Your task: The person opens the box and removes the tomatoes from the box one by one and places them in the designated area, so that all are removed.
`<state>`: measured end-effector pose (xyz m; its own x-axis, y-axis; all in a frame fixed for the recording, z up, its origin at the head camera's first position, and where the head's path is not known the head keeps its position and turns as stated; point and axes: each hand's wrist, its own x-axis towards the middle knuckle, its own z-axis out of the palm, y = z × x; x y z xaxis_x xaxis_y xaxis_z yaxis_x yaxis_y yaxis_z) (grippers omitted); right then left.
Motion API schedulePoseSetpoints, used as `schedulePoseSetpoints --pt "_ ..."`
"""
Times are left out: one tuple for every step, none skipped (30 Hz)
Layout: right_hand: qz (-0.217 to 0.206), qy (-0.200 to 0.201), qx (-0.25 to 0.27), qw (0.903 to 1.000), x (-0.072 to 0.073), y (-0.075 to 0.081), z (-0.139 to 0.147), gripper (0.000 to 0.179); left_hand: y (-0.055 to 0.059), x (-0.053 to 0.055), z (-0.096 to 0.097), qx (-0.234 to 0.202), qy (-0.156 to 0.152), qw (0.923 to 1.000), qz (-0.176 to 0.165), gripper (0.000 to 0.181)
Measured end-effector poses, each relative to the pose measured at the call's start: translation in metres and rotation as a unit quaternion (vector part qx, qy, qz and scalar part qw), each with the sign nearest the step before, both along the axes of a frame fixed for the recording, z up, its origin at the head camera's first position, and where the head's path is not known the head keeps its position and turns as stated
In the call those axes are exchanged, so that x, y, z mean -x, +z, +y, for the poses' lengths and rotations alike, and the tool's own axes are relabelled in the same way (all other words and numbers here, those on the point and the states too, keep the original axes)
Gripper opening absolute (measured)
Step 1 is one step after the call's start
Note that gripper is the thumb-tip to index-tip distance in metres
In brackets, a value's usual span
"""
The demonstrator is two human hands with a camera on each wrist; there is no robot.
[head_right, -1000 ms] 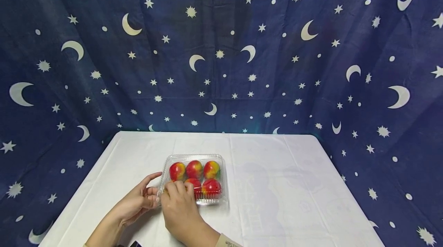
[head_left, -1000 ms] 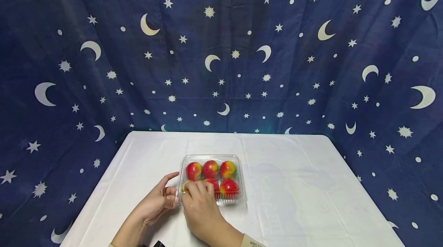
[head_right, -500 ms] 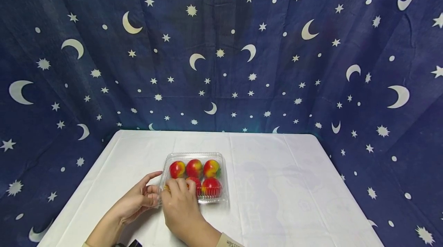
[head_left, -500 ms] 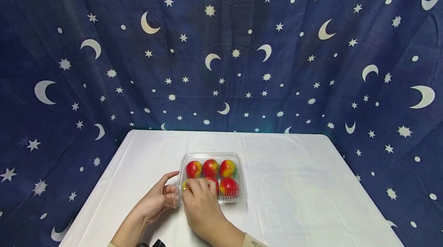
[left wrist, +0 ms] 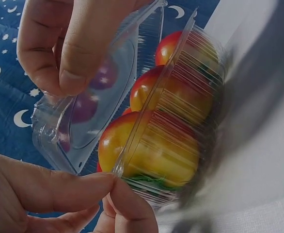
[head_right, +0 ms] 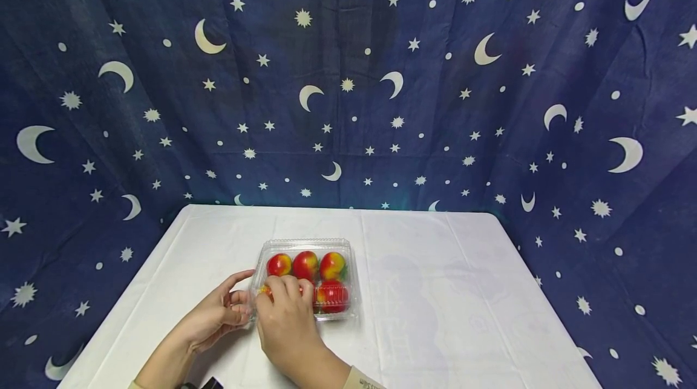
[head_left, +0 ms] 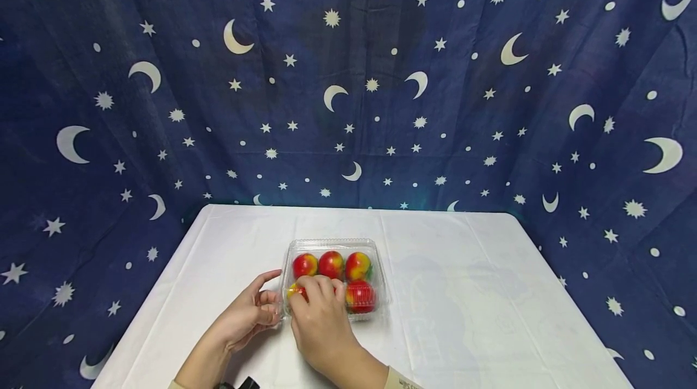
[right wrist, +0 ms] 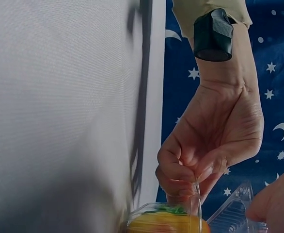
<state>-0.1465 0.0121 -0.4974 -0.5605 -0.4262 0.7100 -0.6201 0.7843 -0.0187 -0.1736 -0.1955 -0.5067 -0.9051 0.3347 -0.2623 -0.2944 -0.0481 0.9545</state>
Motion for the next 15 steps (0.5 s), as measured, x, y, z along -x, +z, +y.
schedulePoseSetpoints --pt "0.001 0.000 0.002 1.0000 0.0003 0.0006 0.0004 0.012 0.0002 0.0000 -0.0001 -0.002 -0.001 1.0000 0.000 0.107" --pt "0.001 0.000 0.003 1.0000 0.0007 0.0010 0.0007 0.011 0.0000 0.0002 -0.0002 -0.003 -0.002 1.0000 0.001 0.106" --pt "0.000 0.000 0.006 1.0000 0.0011 0.0016 0.0012 0.009 -0.0003 0.0002 -0.0002 -0.005 -0.003 1.0000 0.002 0.106" --pt "-0.001 -0.001 0.006 1.0000 0.0014 0.0021 0.0017 0.009 -0.0005 0.0003 -0.0003 -0.007 -0.003 1.0000 0.003 0.105" --pt "-0.003 0.001 0.008 1.0000 0.0017 0.0027 0.0022 0.008 -0.0007 0.0004 -0.0003 -0.008 -0.004 1.0000 0.003 0.105" --pt "-0.003 0.001 0.010 0.9999 0.0019 0.0032 0.0026 0.008 -0.0006 0.0003 -0.0003 -0.010 -0.004 0.9999 0.004 0.105" --pt "-0.005 0.002 0.012 0.9999 0.0022 0.0038 0.0031 0.008 -0.0008 0.0003 -0.0003 -0.010 -0.004 0.9999 0.004 0.105" --pt "-0.007 0.006 0.015 0.9998 0.0023 0.0043 0.0036 0.008 -0.0011 0.0003 -0.0003 -0.010 -0.005 0.9999 0.004 0.105" --pt "-0.008 0.008 0.018 0.9998 0.0024 0.0049 0.0040 0.009 -0.0011 0.0003 -0.0003 -0.010 -0.004 0.9999 0.005 0.105" --pt "-0.009 0.009 0.018 0.9998 0.0025 0.0054 0.0043 0.011 -0.0009 0.0004 -0.0004 -0.010 -0.004 0.9999 0.004 0.105" --pt "-0.009 0.010 0.020 0.9997 0.0025 0.0060 0.0046 0.011 -0.0008 0.0005 -0.0004 -0.010 -0.003 0.9999 0.004 0.105" --pt "-0.009 0.011 0.021 0.9997 0.0026 0.0066 0.0049 0.012 -0.0007 0.0006 -0.0005 -0.009 -0.002 1.0000 0.002 0.105" --pt "-0.010 0.013 0.022 0.9996 0.0027 0.0071 0.0053 0.013 -0.0005 0.0007 -0.0006 -0.008 -0.001 1.0000 0.000 0.106" --pt "-0.009 0.014 0.024 0.9996 0.0026 0.0078 0.0057 0.014 -0.0004 0.0008 -0.0009 -0.008 -0.002 1.0000 0.000 0.106" --pt "-0.009 0.014 0.026 0.9995 0.0028 0.0083 0.0060 0.014 -0.0005 0.0007 -0.0011 -0.009 -0.004 1.0000 0.000 0.106"
